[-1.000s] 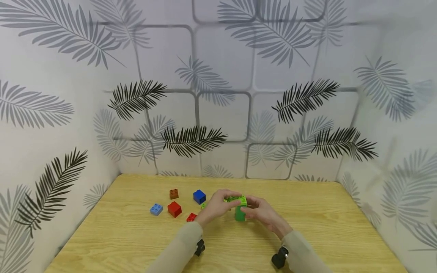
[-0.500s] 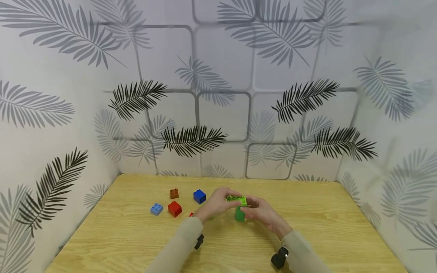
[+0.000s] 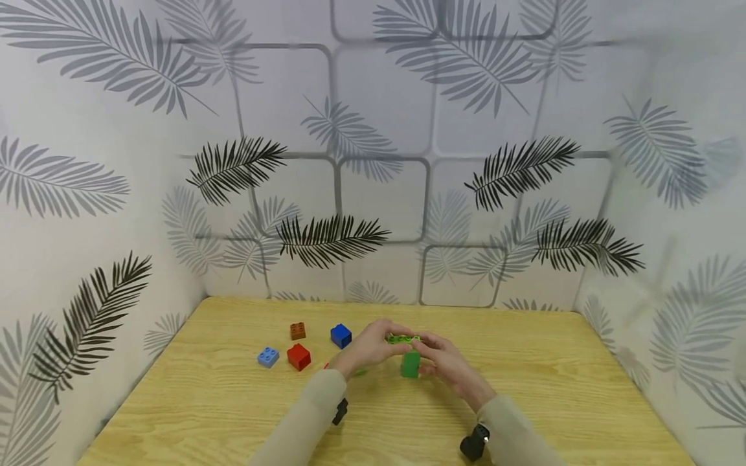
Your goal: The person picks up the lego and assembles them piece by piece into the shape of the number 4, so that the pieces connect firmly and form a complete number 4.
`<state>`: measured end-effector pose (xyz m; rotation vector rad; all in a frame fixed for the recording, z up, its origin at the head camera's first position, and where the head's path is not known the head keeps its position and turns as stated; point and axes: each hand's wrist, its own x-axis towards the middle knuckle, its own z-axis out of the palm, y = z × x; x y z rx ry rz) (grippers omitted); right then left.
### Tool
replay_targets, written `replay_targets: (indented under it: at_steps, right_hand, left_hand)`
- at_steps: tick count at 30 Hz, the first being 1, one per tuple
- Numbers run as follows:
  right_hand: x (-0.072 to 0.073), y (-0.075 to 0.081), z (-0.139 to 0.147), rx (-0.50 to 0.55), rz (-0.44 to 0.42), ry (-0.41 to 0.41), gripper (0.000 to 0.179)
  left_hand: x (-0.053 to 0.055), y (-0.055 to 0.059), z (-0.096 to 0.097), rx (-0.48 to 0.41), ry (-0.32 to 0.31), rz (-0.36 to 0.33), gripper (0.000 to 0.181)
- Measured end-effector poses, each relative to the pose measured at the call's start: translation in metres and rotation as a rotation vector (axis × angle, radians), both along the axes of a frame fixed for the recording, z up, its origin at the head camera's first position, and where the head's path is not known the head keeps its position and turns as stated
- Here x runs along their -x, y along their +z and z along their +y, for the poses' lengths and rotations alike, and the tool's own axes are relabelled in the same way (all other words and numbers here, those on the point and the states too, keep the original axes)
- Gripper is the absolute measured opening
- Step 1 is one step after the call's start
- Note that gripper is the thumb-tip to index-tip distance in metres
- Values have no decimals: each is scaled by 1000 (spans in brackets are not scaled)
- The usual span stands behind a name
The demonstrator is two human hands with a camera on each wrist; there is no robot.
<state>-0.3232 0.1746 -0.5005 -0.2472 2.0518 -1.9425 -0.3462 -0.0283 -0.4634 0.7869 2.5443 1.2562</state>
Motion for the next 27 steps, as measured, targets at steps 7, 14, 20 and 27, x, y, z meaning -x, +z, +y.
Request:
replay_targets:
  at_steps: [7,14,20,27]
  right_hand:
    - [-1,0,-8,-8,16,-66,57]
    - [-1,-1,-12,17,40,-155,45]
    - [-6,-2,-11,35,54,-201,43]
    - [-6,-1,-11,36,42,-205,43]
  left_hand:
    - [4,-8,-7,-57,-10,35,35]
    - [2,-12,-16,-100,16,63,35]
    - [1,-15,-21,-98,29,50,42]
    - [2,-17,-33,-103,69,4,42]
